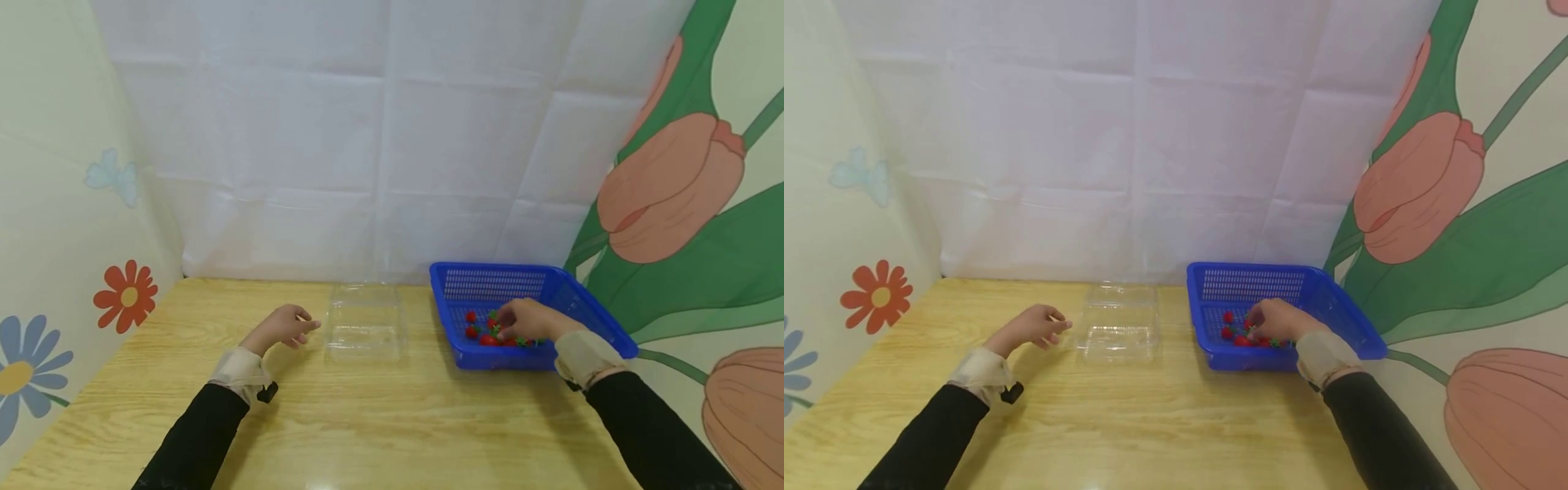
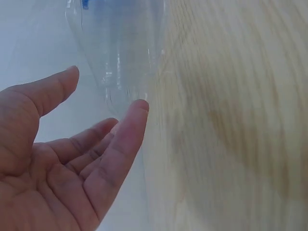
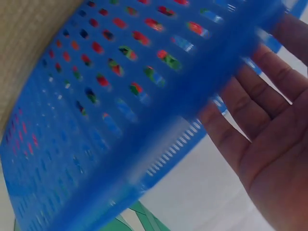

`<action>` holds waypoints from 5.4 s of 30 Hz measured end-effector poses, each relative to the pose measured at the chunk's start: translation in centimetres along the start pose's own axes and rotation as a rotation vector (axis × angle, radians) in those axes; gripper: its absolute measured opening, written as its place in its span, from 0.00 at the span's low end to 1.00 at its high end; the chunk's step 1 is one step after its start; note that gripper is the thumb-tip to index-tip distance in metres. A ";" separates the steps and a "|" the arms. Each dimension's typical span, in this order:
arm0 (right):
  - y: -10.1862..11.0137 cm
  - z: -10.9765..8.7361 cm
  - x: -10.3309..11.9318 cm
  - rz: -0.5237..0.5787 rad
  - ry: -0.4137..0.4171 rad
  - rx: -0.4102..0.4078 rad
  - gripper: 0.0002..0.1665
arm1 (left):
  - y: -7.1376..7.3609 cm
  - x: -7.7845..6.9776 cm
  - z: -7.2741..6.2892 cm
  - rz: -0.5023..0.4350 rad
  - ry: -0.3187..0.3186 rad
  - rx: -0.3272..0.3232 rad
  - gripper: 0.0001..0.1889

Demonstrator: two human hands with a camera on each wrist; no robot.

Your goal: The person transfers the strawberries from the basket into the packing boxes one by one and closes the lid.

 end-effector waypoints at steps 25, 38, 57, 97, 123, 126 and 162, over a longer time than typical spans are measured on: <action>-2.1 1.8 0.3 -0.047 0.034 0.023 0.21 | -2.9 0.6 0.0 -0.275 0.042 -0.139 0.20; -3.0 2.8 1.2 -0.116 0.101 0.043 0.21 | -3.5 0.7 0.2 -0.295 0.048 -0.155 0.13; -4.1 3.5 1.8 -0.163 0.027 0.107 0.19 | -3.9 0.6 0.6 -0.383 0.071 -0.152 0.14; 0.9 -3.3 15.1 0.087 0.159 -0.294 0.26 | -4.1 0.9 0.5 -0.407 0.083 -0.189 0.13; -9.2 4.2 20.4 0.121 0.098 -0.233 0.22 | -4.1 0.9 0.5 -0.412 0.090 -0.200 0.11; -9.7 4.6 20.6 0.138 0.061 -0.192 0.23 | -4.1 0.8 0.5 -0.412 0.092 -0.204 0.11; -11.0 6.8 21.2 0.082 0.065 -0.078 0.15 | -4.4 0.6 0.4 -0.470 0.109 -0.186 0.13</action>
Point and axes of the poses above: each hand's wrist, its own z-axis towards the middle knuckle, its own y-axis out of the back of the hand, x = y × z, the point moved 5 cm from there along z, towards the middle knuckle, and after that the axes turned 14 degrees about -y, right-handed, at the moved point
